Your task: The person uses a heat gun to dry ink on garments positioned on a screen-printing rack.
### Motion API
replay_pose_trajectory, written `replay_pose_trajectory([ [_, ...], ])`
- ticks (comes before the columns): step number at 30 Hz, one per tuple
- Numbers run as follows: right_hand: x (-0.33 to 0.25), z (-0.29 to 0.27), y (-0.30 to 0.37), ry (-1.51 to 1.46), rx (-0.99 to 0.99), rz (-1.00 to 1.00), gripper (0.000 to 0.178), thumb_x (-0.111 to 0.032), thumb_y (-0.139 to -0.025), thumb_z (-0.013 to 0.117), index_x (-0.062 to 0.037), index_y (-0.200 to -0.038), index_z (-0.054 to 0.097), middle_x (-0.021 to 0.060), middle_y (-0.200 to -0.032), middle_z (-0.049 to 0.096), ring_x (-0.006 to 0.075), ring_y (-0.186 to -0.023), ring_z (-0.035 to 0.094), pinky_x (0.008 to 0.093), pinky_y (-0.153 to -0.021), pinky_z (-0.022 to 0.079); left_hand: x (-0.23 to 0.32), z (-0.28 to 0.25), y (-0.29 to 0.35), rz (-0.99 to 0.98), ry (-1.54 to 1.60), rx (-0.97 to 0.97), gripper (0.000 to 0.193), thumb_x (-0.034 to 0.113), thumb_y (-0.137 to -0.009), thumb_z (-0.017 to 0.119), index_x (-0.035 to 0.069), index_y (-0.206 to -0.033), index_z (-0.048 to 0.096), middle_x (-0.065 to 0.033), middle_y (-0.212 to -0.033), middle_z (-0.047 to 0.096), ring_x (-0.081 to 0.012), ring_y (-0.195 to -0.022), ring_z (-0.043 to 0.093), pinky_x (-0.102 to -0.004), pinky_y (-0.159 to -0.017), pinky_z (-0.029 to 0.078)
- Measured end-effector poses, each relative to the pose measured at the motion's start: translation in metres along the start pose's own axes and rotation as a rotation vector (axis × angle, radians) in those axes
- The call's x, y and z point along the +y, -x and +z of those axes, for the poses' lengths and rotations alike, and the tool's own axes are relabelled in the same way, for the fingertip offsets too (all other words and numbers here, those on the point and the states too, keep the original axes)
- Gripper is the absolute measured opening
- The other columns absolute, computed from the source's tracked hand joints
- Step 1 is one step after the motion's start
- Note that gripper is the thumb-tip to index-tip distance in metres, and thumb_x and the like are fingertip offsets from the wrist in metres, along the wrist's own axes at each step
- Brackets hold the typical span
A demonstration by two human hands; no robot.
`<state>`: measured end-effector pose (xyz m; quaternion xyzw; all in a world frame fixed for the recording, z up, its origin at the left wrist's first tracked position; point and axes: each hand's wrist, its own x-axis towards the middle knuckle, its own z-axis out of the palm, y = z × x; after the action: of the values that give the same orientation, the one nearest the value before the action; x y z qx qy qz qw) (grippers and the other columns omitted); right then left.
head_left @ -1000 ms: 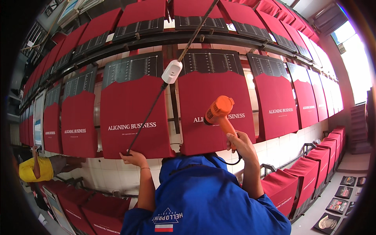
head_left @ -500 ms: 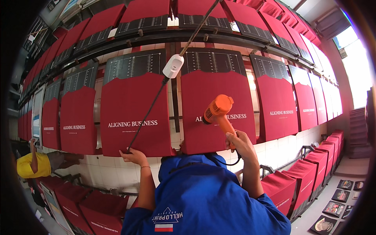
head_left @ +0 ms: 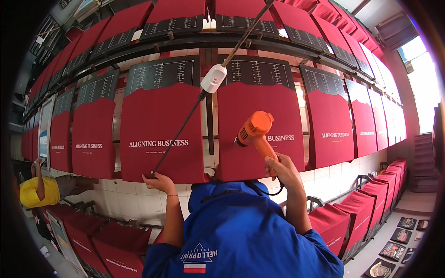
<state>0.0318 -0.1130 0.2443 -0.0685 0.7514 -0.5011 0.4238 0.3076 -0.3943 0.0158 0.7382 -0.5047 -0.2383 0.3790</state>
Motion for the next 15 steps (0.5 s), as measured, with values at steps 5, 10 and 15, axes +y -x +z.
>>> replay_pose_trajectory([
  [5, -0.005, 0.006, 0.001, 0.006, 0.000, 0.014, 0.029, -0.029, -0.094, 0.063, -0.0005, -0.094, 0.060, 0.0010, -0.071, 0.059, 0.0083, -0.062, 0.059, 0.0241, -0.054, 0.047, -0.001, 0.001, 0.000, 0.001, -0.012, 0.000, 0.059, 0.030, -0.101, 0.046, -0.003, -0.147, 0.026, -0.0316, -0.136, 0.028, -0.0424, -0.114, 0.049, -0.0451, -0.095, 0.047],
  [10, -0.009, 0.018, 0.002, 0.028, 0.021, -0.021, 0.029, -0.029, -0.094, 0.063, 0.0003, -0.096, 0.060, 0.0010, -0.073, 0.059, 0.0079, -0.062, 0.059, 0.0236, -0.054, 0.047, -0.002, 0.001, -0.001, 0.020, -0.032, 0.007, 0.059, 0.030, -0.102, 0.046, -0.003, -0.146, 0.026, -0.0316, -0.136, 0.028, -0.0425, -0.113, 0.049, -0.0454, -0.095, 0.047],
  [15, -0.008, 0.012, -0.001, 0.030, -0.054, 0.035, 0.031, -0.030, -0.095, 0.062, 0.0004, -0.103, 0.060, 0.0007, -0.075, 0.059, 0.0076, -0.065, 0.059, 0.0238, -0.056, 0.047, 0.002, -0.001, 0.001, -0.003, -0.024, -0.002, 0.058, 0.030, -0.102, 0.046, -0.003, -0.146, 0.026, -0.0312, -0.136, 0.028, -0.0421, -0.113, 0.049, -0.0453, -0.094, 0.048],
])
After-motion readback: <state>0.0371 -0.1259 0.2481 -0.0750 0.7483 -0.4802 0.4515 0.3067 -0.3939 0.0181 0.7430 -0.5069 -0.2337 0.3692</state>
